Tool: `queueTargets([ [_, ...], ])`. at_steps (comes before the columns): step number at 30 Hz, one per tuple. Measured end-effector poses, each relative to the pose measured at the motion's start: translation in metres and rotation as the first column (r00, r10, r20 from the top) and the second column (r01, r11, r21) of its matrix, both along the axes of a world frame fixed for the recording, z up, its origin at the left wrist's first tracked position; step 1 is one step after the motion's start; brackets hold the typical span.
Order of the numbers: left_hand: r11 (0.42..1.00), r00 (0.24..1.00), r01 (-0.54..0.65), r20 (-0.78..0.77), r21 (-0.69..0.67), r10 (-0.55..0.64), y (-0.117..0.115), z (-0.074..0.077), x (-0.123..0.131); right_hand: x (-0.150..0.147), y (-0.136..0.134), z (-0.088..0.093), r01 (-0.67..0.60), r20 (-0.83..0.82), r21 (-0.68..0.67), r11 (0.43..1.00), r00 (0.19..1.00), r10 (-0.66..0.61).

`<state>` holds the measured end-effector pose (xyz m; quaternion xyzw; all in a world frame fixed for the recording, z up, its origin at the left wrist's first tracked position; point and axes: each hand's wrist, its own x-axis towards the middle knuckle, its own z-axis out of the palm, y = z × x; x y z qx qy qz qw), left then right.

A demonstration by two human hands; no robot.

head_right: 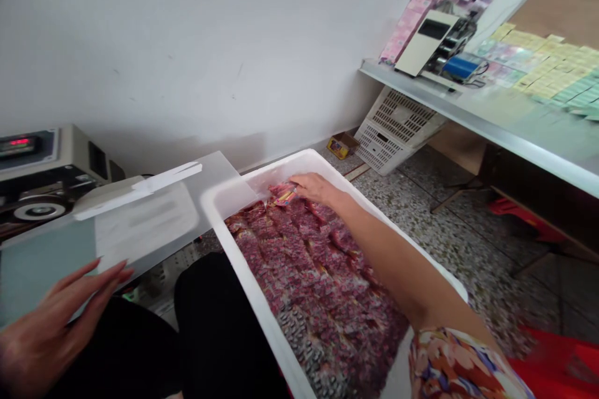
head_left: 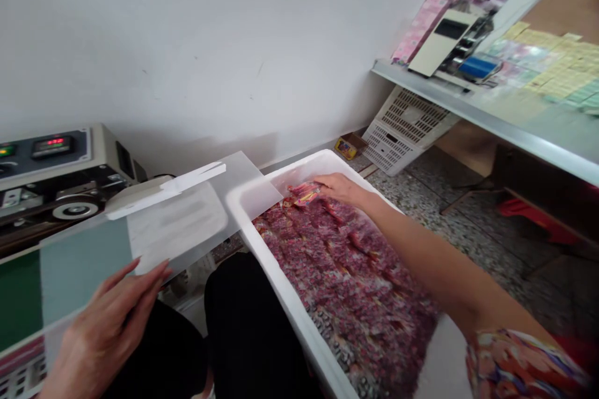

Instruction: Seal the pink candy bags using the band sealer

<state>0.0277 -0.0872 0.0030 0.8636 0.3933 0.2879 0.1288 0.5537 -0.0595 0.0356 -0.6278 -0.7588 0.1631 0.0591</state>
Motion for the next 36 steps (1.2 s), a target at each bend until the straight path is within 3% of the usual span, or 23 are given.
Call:
queueTargets([
  [4,0.996,0.996,0.077,0.045,0.055,-0.080,-0.003,0.010,0.043,0.003,-0.005,0.042,0.129,-0.118,0.006,0.992,0.985,-0.128],
  [10,0.983,0.964,0.166,0.197,0.081,-0.179,-0.028,0.044,0.161,-0.049,-0.010,0.101,0.292,-0.199,0.008,0.956,0.938,-0.285],
  [14,0.995,0.985,-0.011,0.171,0.096,-0.006,-0.032,0.048,0.226,-0.104,-0.005,0.120,0.323,-0.287,-0.058,0.945,0.901,-0.326],
  [17,0.977,0.976,-0.188,0.135,0.103,0.174,-0.024,0.043,0.243,-0.138,0.003,0.127,0.327,-0.290,-0.082,0.941,0.896,-0.337],
  [20,0.955,0.959,-0.272,0.114,0.117,0.259,-0.016,0.040,0.236,-0.158,0.012,0.132,0.320,-0.308,-0.119,0.940,0.888,-0.342],
  [24,0.969,0.949,-0.240,0.222,0.054,0.223,0.002,0.049,0.194,-0.168,0.020,0.142,0.291,-0.333,-0.188,0.938,0.880,-0.339],
  [26,0.984,0.922,-0.173,0.344,-0.052,0.180,0.019,0.062,0.164,-0.170,0.026,0.147,0.175,-0.393,-0.270,0.947,0.878,-0.274],
  [28,0.969,0.897,0.010,0.431,-0.248,0.101,0.038,0.080,0.134,-0.175,0.035,0.152,-0.036,-0.484,-0.356,0.934,0.862,-0.151],
  [29,0.915,0.894,0.149,0.446,-0.375,0.037,0.046,0.090,0.120,-0.179,0.041,0.153,-0.154,-0.529,-0.387,0.909,0.845,-0.082],
  [31,0.716,0.872,0.381,0.484,-0.585,-0.069,0.058,0.104,0.098,-0.192,0.056,0.151,-0.340,-0.595,-0.419,0.842,0.803,0.029],
  [32,0.623,0.861,0.435,0.503,-0.650,-0.078,0.062,0.108,0.090,-0.201,0.064,0.149,-0.398,-0.612,-0.427,0.812,0.788,0.064],
  [33,0.572,0.859,0.442,0.509,-0.691,-0.049,0.064,0.108,0.083,-0.210,0.074,0.144,-0.432,-0.617,-0.430,0.793,0.781,0.090],
  [34,0.567,0.869,0.401,0.494,-0.720,0.013,0.066,0.104,0.077,-0.220,0.084,0.138,-0.444,-0.608,-0.433,0.784,0.787,0.110],
  [36,0.640,0.904,0.197,0.391,-0.742,0.174,0.068,0.087,0.068,-0.242,0.106,0.124,-0.429,-0.544,-0.435,0.792,0.826,0.148],
])
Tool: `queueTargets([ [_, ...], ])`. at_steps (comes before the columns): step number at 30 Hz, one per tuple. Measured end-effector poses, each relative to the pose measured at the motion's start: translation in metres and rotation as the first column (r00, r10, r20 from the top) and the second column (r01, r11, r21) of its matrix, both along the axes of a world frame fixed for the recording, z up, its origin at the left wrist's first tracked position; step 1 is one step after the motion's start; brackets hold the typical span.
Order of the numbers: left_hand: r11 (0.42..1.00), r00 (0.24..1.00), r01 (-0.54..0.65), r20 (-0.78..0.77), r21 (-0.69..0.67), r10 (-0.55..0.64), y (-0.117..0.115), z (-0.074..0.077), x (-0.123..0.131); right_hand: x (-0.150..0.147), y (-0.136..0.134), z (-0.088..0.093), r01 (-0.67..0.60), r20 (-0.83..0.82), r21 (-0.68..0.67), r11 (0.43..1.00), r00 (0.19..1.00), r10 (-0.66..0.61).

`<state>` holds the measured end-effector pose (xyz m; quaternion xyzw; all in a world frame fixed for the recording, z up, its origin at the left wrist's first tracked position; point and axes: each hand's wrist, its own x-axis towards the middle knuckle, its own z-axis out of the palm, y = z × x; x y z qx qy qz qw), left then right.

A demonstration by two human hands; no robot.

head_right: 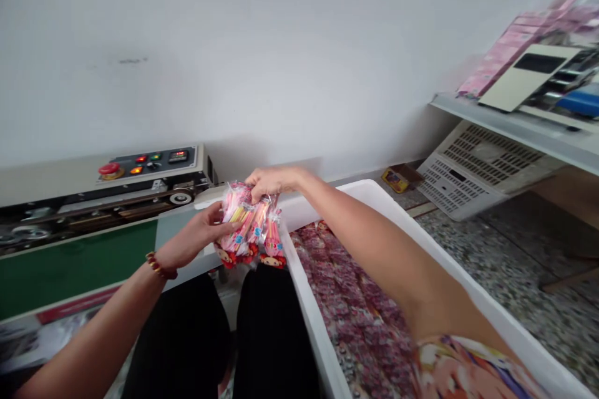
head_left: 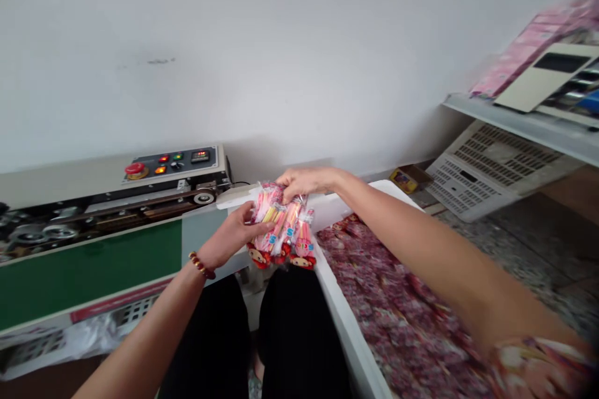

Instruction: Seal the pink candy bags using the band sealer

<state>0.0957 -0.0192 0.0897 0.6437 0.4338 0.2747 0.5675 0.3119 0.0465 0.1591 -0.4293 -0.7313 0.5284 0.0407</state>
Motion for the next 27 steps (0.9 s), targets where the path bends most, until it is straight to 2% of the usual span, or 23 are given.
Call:
queueTargets([
  [3,0.952,0.932,-0.231,-0.234,0.201,0.276,0.005,-0.035,-0.013,-0.030,0.032,-0.022,-0.060,0.179,0.105,0.993,0.983,0.040],
  [5,0.874,0.863,-0.268,-0.302,0.405,0.405,0.009,-0.054,-0.022,-0.046,0.051,-0.034,-0.110,0.263,0.161,0.981,0.963,0.065],
  [6,0.823,0.836,-0.249,-0.315,0.510,0.449,0.010,-0.061,-0.026,-0.051,0.059,-0.039,-0.128,0.290,0.183,0.975,0.955,0.071],
  [8,0.721,0.820,-0.124,-0.339,0.682,0.462,0.011,-0.069,-0.033,-0.059,0.071,-0.047,-0.152,0.321,0.223,0.963,0.944,0.074],
  [11,0.636,0.820,0.149,-0.454,0.757,0.349,0.010,-0.073,-0.037,-0.065,0.077,-0.056,-0.179,0.365,0.307,0.935,0.929,0.058],
  [13,0.626,0.786,0.247,-0.531,0.740,0.317,0.008,-0.076,-0.035,-0.066,0.074,-0.062,-0.178,0.379,0.370,0.912,0.925,0.026],
  [17,0.637,0.694,0.239,-0.588,0.733,0.416,0.001,-0.081,-0.028,-0.065,0.051,-0.069,-0.105,0.370,0.515,0.851,0.922,-0.110],
  [18,0.637,0.678,0.233,-0.593,0.735,0.435,0.000,-0.082,-0.027,-0.065,0.043,-0.071,-0.061,0.354,0.574,0.817,0.918,-0.180],
  [20,0.643,0.652,0.226,-0.604,0.732,0.459,-0.002,-0.083,-0.027,-0.065,0.024,-0.078,0.035,0.283,0.700,0.713,0.904,-0.322],
  [22,0.658,0.622,0.202,-0.614,0.726,0.486,-0.001,-0.084,-0.031,-0.064,0.006,-0.088,0.091,0.205,0.775,0.625,0.900,-0.385],
  [23,0.668,0.604,0.182,-0.618,0.721,0.503,0.001,-0.085,-0.034,-0.064,-0.003,-0.094,0.087,0.195,0.784,0.614,0.905,-0.377],
  [27,0.706,0.549,0.124,-0.641,0.697,0.536,0.011,-0.086,-0.054,-0.056,-0.021,-0.115,0.001,0.284,0.734,0.679,0.908,-0.308],
])
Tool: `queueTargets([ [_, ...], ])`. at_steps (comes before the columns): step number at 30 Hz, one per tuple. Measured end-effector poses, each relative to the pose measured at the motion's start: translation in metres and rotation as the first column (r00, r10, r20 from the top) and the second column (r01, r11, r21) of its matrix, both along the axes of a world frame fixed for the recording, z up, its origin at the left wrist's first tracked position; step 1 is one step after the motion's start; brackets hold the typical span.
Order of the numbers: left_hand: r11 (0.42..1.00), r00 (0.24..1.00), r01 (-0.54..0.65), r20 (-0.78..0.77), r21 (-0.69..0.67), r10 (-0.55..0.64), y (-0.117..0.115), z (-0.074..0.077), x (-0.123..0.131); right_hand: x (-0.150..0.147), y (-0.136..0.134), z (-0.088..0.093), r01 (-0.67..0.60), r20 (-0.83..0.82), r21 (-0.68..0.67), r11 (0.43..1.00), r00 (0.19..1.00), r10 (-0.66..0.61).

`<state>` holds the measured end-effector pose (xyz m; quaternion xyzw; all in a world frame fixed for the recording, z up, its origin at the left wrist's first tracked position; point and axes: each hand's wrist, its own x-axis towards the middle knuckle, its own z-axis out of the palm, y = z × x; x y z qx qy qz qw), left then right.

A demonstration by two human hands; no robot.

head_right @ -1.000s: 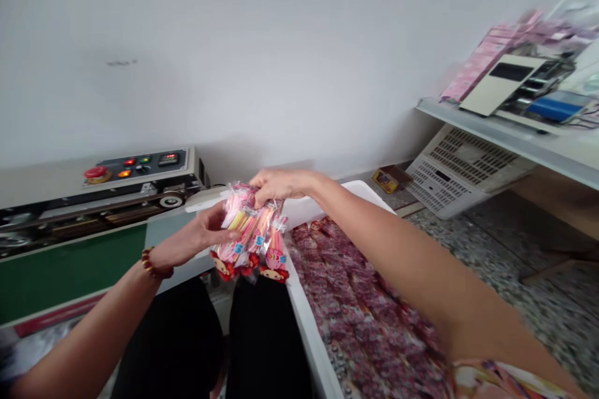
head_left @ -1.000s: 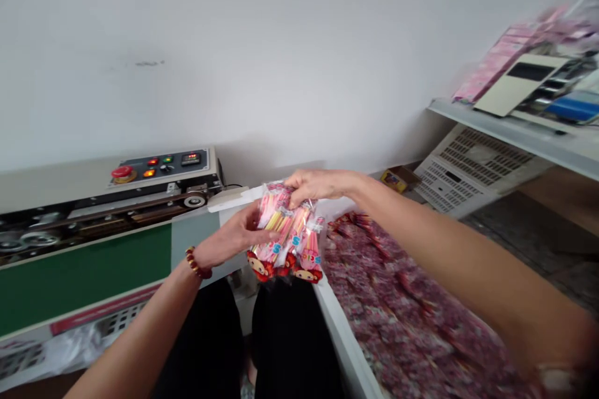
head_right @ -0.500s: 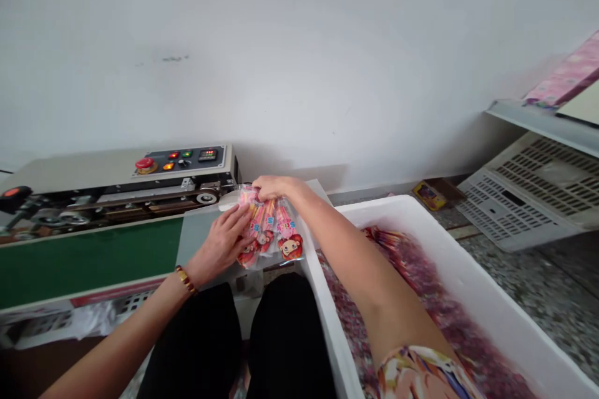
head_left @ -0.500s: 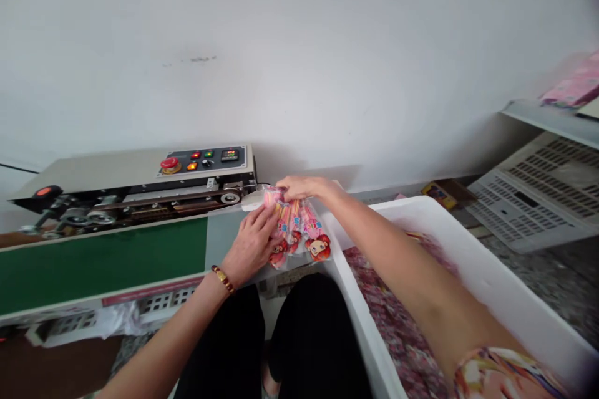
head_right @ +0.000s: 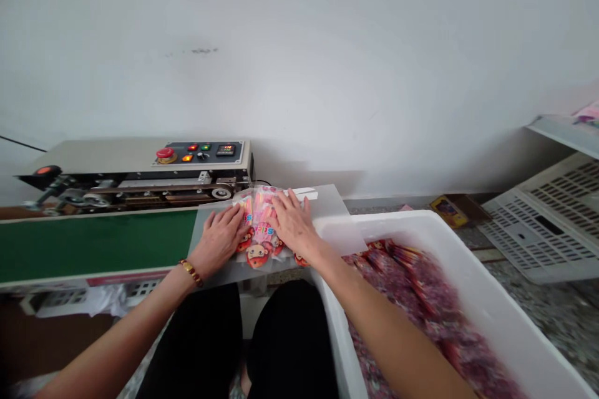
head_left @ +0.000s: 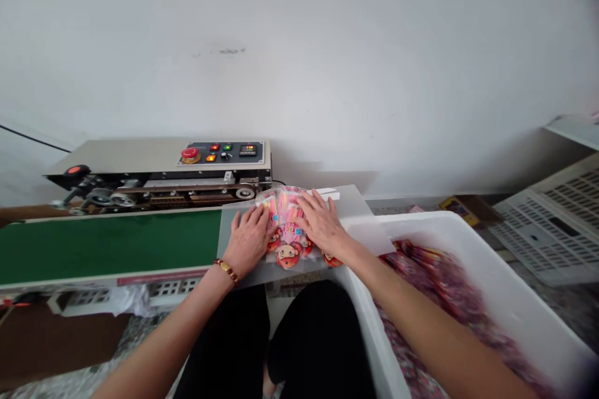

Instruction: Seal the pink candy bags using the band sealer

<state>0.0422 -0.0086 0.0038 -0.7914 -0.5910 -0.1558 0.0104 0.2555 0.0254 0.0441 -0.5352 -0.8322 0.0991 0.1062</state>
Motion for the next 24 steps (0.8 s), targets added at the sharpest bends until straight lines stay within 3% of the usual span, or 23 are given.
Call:
queueTargets([
  [5,0.998,0.997,0.062,0.042,0.016,-0.063,0.010,0.001,-0.016,0.005,0.005,0.007,0.020,0.049,-0.101,0.995,0.999,-0.015],
  [10,0.971,0.969,0.239,0.063,0.001,-0.239,0.011,-0.001,-0.021,-0.020,0.009,0.011,-0.095,0.038,0.098,0.991,0.995,0.092],
  [13,0.971,0.970,0.239,0.049,-0.018,-0.238,0.010,-0.002,-0.024,-0.029,0.005,0.000,-0.155,0.088,0.134,0.979,0.986,0.144],
  [17,0.978,0.977,0.207,0.055,-0.013,-0.206,0.009,-0.002,-0.022,-0.020,0.002,-0.012,-0.122,0.101,0.132,0.984,0.989,0.109],
  [21,0.984,0.983,0.175,0.061,-0.017,-0.173,0.009,-0.001,-0.021,-0.014,0.004,-0.008,-0.132,0.119,0.118,0.984,0.986,0.118],
  [24,0.983,0.980,0.183,0.082,-0.036,-0.179,0.009,-0.001,-0.036,-0.019,0.008,-0.001,-0.146,0.140,0.091,0.985,0.981,0.133],
])
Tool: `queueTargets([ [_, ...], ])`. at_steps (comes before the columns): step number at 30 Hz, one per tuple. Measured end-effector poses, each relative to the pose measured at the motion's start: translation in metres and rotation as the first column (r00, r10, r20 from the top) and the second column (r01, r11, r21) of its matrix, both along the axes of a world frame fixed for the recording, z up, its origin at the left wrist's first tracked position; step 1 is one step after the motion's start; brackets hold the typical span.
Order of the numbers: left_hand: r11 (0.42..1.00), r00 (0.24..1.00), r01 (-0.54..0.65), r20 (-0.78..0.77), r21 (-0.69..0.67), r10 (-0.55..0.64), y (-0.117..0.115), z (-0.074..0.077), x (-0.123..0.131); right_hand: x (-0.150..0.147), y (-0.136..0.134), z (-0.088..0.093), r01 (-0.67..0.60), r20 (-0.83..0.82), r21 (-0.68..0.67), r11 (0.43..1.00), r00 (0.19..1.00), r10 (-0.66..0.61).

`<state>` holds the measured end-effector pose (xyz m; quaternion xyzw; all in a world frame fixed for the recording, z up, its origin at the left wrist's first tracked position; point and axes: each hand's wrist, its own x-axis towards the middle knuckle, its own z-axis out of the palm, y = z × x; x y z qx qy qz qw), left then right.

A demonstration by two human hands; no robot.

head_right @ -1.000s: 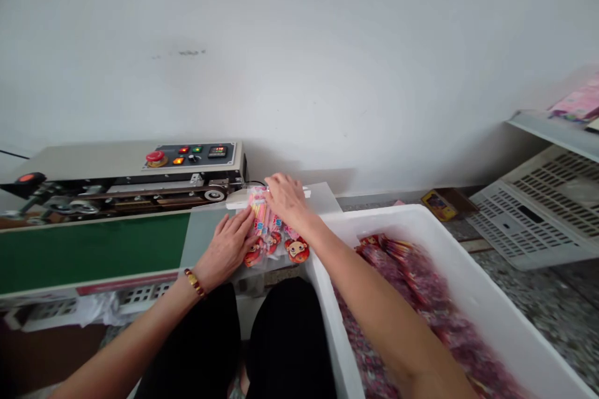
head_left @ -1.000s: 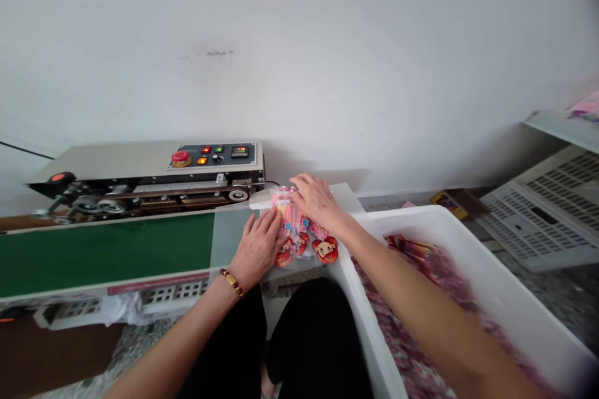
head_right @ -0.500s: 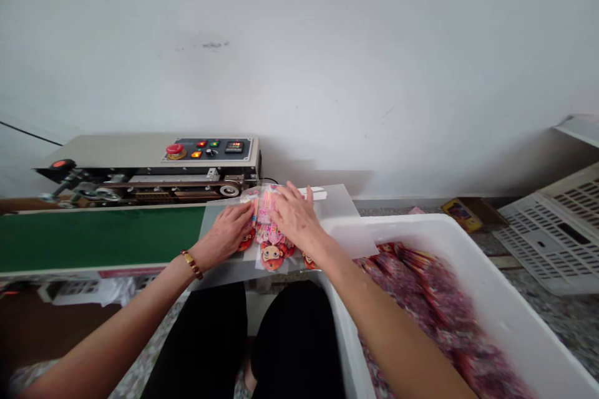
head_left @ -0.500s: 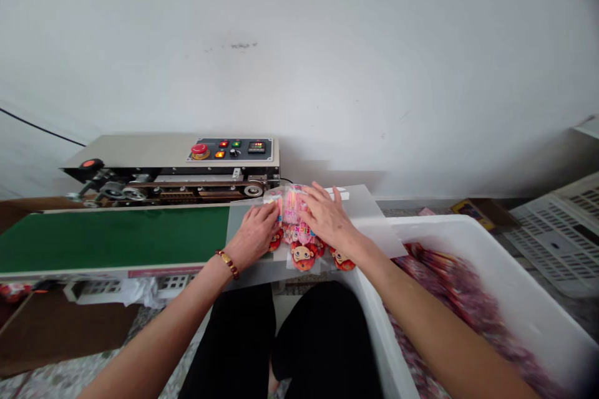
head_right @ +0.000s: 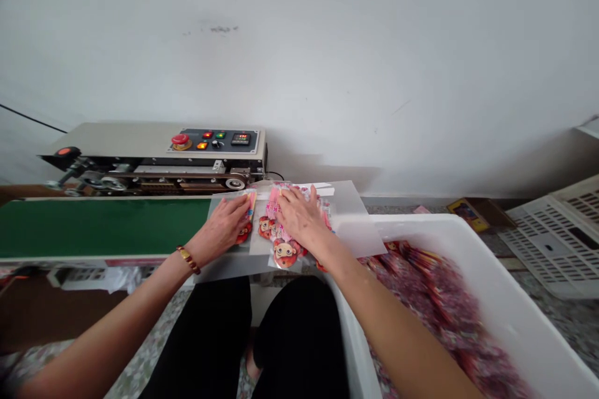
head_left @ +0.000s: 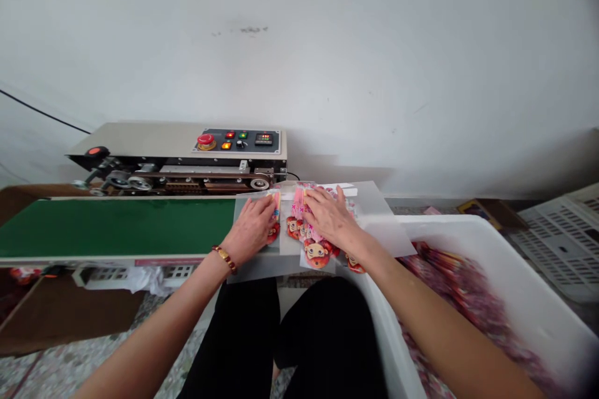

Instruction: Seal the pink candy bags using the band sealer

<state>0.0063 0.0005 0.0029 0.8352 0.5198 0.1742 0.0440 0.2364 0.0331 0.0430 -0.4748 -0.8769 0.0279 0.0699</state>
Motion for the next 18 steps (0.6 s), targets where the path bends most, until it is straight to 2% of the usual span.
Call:
queueTargets([
  [4,0.999,1.000,-0.007,0.010,-0.035,0.007,-0.002,0.001,-0.041,-0.005,0.004,0.002,-0.034,0.012,0.012,0.999,0.999,0.034],
  [7,0.985,0.984,-0.174,-0.047,0.011,0.175,-0.004,0.006,-0.056,-0.005,0.003,0.000,-0.033,-0.010,0.026,0.999,0.999,0.033],
  [9,0.973,0.973,-0.221,-0.052,0.067,0.225,-0.004,0.010,-0.043,-0.004,0.000,-0.001,-0.029,-0.028,0.042,0.999,0.999,0.030],
  [10,0.979,0.981,-0.188,-0.032,0.075,0.191,-0.004,0.011,-0.030,-0.003,-0.001,-0.001,-0.033,-0.033,0.047,0.998,0.999,0.034],
  [13,0.999,0.998,0.023,0.058,0.028,-0.025,0.002,0.011,0.021,-0.002,-0.002,-0.002,-0.041,-0.041,0.047,0.998,0.998,0.043],
  [15,0.997,0.994,0.080,0.071,0.000,-0.079,0.005,0.007,0.046,0.000,-0.003,-0.003,-0.021,-0.047,0.052,0.998,0.999,0.023],
  [18,0.998,0.998,0.062,0.018,-0.011,-0.062,0.004,0.002,0.049,0.006,-0.002,-0.008,0.024,-0.048,0.060,0.998,0.999,-0.021],
])
